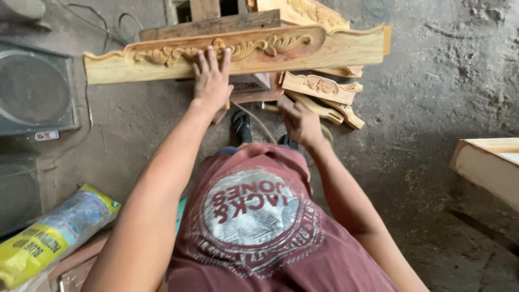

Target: The person sands a decorative wooden carving by hand, then applies varnish to multiple wooden furniture components using a brush and a container of liquid.

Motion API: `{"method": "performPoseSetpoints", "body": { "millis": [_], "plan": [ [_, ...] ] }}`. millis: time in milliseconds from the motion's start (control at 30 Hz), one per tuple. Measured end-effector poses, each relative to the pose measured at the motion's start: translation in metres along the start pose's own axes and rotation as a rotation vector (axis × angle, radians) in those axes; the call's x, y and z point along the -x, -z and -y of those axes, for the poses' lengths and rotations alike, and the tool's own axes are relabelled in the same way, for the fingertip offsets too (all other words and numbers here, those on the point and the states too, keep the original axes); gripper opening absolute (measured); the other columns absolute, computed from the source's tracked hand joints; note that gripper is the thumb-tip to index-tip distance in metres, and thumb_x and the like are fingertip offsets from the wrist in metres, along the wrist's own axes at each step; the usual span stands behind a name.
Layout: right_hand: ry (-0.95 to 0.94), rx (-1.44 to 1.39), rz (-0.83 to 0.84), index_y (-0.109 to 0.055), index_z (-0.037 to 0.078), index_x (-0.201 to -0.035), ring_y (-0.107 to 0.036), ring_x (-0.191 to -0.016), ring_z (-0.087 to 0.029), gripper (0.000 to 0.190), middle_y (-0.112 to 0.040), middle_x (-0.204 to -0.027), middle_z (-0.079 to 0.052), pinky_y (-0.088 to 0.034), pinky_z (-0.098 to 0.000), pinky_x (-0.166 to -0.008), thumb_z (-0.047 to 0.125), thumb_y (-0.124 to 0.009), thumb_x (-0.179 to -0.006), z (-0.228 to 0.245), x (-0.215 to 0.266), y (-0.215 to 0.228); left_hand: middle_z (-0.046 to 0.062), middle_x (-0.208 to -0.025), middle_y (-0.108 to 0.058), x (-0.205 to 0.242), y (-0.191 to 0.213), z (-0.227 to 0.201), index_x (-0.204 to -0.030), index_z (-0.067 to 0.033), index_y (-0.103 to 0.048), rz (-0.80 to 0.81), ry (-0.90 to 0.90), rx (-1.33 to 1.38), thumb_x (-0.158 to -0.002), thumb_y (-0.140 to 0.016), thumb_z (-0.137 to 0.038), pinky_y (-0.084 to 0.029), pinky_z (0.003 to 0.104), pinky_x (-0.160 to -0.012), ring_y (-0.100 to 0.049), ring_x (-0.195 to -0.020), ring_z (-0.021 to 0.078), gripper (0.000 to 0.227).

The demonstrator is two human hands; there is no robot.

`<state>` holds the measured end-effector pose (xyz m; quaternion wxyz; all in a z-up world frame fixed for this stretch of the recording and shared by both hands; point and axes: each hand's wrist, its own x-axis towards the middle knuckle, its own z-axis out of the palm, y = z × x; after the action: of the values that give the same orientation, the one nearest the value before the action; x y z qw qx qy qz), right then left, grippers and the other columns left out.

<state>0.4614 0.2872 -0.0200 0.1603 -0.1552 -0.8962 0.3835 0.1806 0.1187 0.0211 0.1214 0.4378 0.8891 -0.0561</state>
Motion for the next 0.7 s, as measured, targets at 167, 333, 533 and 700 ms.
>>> {"method": "performPoseSetpoints", "body": {
  "millis": [167,333,533,700],
  "plan": [
    [-0.877,0.333,0.195,-0.076,0.005,-0.102,-0.071,-0.093,-0.041,0.026,-0.074,-0.099,-0.024,-0.057,-0.0505,-0.083,0.023,-0.058,-0.099,-0.142,0.043,-0.043,0.036,-0.166,-0.006,0.013,0.01,-0.006,-0.168,-0.0141,-0.005,0.02,0.016,0.042,-0.086,-0.082,-0.039,-0.02,0.073,-0.119,-0.008,-0.151,0.0598,0.115],
    [-0.786,0.356,-0.077,-0.076,0.007,-0.107,-0.07,-0.088,-0.044,0.027,-0.074,-0.095,-0.023,-0.055,-0.0525,-0.075,0.013,-0.057,-0.09,-0.183,0.036,-0.026,0.037,-0.166,0.003,0.015,0.01,-0.011,-0.167,-0.0109,0.001,-0.014,0.017,0.055,-0.083,-0.084,-0.041,-0.017,0.074,-0.118,0.001,-0.151,0.0599,0.123],
    [-0.531,-0.217,0.294,-0.077,0.012,-0.117,-0.072,-0.086,-0.019,0.027,-0.079,-0.103,-0.011,-0.057,-0.0368,-0.081,0.009,-0.071,-0.091,-0.049,-0.011,0.138,0.033,-0.168,0.006,0.016,0.022,-0.015,-0.167,-0.0154,0.001,0.066,0.077,0.08,-0.084,-0.082,-0.042,-0.014,0.073,-0.12,0.006,-0.153,0.0566,0.121],
    [-0.524,-0.391,-0.287,-0.077,0.014,-0.127,-0.069,-0.091,-0.018,0.039,-0.078,-0.115,-0.007,-0.055,-0.0341,-0.083,-0.004,-0.056,-0.1,0.007,-0.028,0.221,0.032,-0.167,0.012,0.019,0.029,-0.017,-0.166,-0.0196,0.004,0.157,0.097,0.113,-0.085,-0.079,-0.041,-0.011,0.072,-0.119,0.009,-0.154,0.051,0.118]
  ]
}}
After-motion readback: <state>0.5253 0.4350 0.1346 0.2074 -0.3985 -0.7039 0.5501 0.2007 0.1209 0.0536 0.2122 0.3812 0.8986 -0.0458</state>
